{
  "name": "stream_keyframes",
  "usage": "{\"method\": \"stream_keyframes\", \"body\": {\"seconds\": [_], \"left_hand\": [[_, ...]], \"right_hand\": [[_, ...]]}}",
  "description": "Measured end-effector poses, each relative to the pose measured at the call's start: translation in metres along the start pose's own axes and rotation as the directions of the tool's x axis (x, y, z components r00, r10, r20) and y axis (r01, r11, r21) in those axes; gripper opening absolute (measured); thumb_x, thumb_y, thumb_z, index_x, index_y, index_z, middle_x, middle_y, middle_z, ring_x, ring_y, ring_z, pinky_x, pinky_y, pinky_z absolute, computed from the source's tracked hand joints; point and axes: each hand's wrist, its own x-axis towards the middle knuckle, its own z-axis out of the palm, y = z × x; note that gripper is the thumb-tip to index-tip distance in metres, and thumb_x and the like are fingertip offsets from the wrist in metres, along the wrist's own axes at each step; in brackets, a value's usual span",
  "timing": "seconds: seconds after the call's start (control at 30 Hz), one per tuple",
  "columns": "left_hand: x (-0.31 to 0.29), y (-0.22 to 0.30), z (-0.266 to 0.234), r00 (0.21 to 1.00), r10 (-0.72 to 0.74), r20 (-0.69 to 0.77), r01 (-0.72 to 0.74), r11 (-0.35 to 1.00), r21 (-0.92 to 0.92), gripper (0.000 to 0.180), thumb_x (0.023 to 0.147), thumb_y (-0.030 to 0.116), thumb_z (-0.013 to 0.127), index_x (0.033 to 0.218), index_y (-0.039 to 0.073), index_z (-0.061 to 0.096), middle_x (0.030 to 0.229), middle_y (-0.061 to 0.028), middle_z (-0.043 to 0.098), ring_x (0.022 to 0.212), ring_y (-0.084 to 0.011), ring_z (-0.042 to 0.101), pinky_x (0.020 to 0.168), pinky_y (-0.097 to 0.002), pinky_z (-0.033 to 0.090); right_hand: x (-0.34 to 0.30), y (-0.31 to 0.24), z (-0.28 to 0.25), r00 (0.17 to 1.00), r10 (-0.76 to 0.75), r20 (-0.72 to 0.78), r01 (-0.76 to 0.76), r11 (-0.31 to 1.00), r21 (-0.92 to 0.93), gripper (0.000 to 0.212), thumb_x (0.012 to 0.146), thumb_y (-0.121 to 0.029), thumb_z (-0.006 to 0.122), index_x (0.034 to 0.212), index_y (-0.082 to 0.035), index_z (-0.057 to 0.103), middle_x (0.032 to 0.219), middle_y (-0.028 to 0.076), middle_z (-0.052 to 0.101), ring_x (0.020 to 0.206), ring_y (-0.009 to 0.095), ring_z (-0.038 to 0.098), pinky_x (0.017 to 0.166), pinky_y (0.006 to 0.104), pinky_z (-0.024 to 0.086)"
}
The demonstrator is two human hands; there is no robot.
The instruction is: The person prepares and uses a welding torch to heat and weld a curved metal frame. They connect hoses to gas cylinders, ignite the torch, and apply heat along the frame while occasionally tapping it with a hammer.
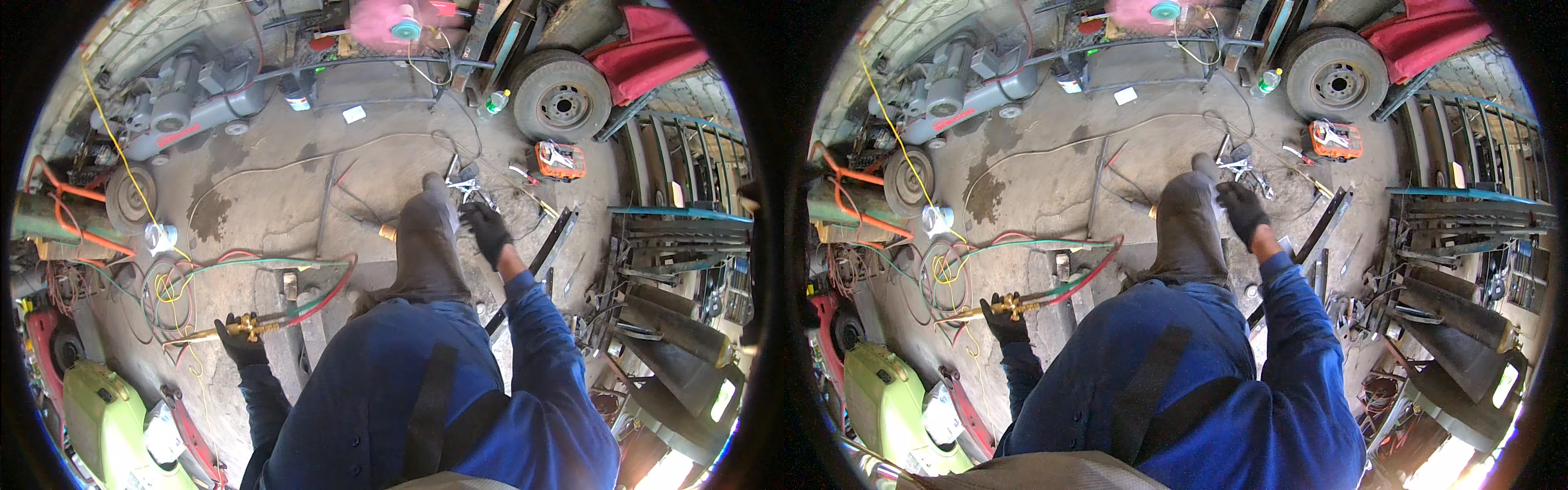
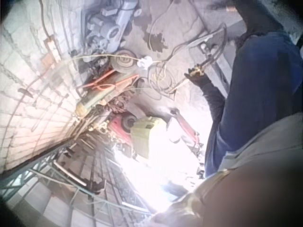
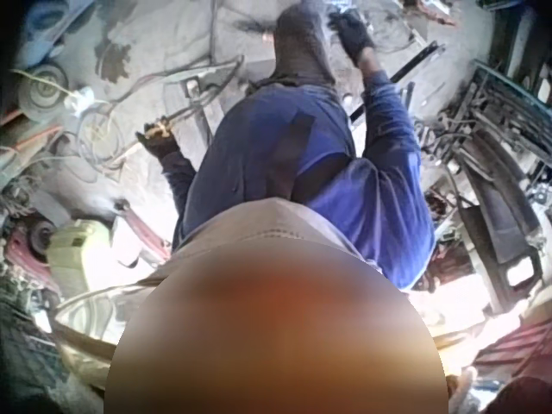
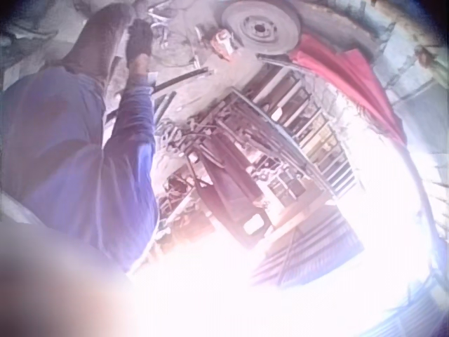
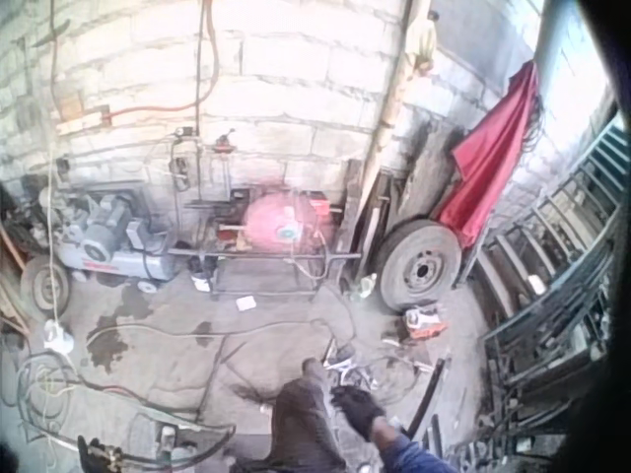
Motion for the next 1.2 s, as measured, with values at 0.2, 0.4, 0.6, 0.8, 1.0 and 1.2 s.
{"method": "stream_keyframes", "body": {"seconds": [0.2,0.4,0.6,0.8,1.0,1.2], "left_hand": [[0.030,-0.049,0.050,0.984,-0.007,-0.180,0.083,0.906,0.416,0.036,0.095,0.035,0.080,0.108,0.006,0.063,0.085,-0.0056,0.058,0.073,-0.0252,0.064,0.073,-0.0501,0.064],[0.006,-0.092,0.163,0.947,-0.002,-0.322,0.142,0.900,0.413,0.028,0.094,0.030,0.079,0.098,0.008,0.063,0.079,-0.0055,0.058,0.065,-0.0229,0.063,0.067,-0.0479,0.064],[-0.005,-0.096,0.254,0.922,0.125,-0.367,0.099,0.839,0.535,0.028,0.092,0.026,0.081,0.096,0.006,0.061,0.075,-0.0063,0.060,0.059,-0.0219,0.062,0.059,-0.0409,0.060],[-0.010,-0.109,0.294,0.926,0.152,-0.345,0.105,0.775,0.623,0.026,0.095,0.028,0.080,0.089,0.011,0.061,0.072,-0.0045,0.063,0.052,-0.0192,0.058,0.046,-0.0336,0.051],[-0.041,-0.111,0.294,0.907,0.232,-0.352,0.080,0.726,0.683,0.021,0.097,0.019,0.077,0.092,0.007,0.062,0.072,-0.0070,0.060,0.059,-0.0232,0.061,0.060,-0.0452,0.061],[-0.068,-0.106,0.287,0.862,0.252,-0.440,0.114,0.749,0.652,0.020,0.098,0.016,0.077,0.104,0.003,0.063,0.077,-0.0087,0.064,0.066,-0.0228,0.064,0.063,-0.0436,0.063]], "right_hand": [[0.190,-0.006,-0.156,0.970,-0.048,-0.238,-0.007,0.974,-0.227,0.042,0.108,-0.037,0.057,0.120,-0.001,0.074,0.104,0.016,0.078,0.097,0.027,0.073,0.091,0.0380,0.054],[0.437,-0.084,-0.237,0.939,-0.339,-0.055,0.244,0.772,-0.587,0.039,0.106,-0.036,0.059,0.126,-0.005,0.071,0.120,0.025,0.074,0.116,0.043,0.069,0.099,0.0462,0.054],[0.596,-0.138,-0.248,0.970,-0.240,0.029,0.195,0.706,-0.681,0.045,0.104,-0.042,0.060,0.136,-0.012,0.069,0.134,0.022,0.071,0.128,0.042,0.065,0.107,0.0469,0.051],[0.714,-0.123,-0.227,0.940,-0.243,0.240,0.342,0.661,-0.668,0.047,0.105,-0.043,0.056,0.140,-0.012,0.067,0.147,0.020,0.063,0.141,0.040,0.055,0.119,0.0451,0.043],[0.787,-0.106,-0.192,0.944,-0.101,0.315,0.297,0.676,-0.674,0.047,0.105,-0.044,0.055,0.140,-0.015,0.068,0.150,0.021,0.060,0.143,0.041,0.052,0.119,0.0471,0.043],[0.826,-0.107,-0.167,0.919,-0.011,0.394,0.286,0.705,-0.649,0.048,0.103,-0.047,0.056,0.135,-0.014,0.071,0.143,0.021,0.065,0.136,0.043,0.059,0.114,0.0502,0.047]]}}
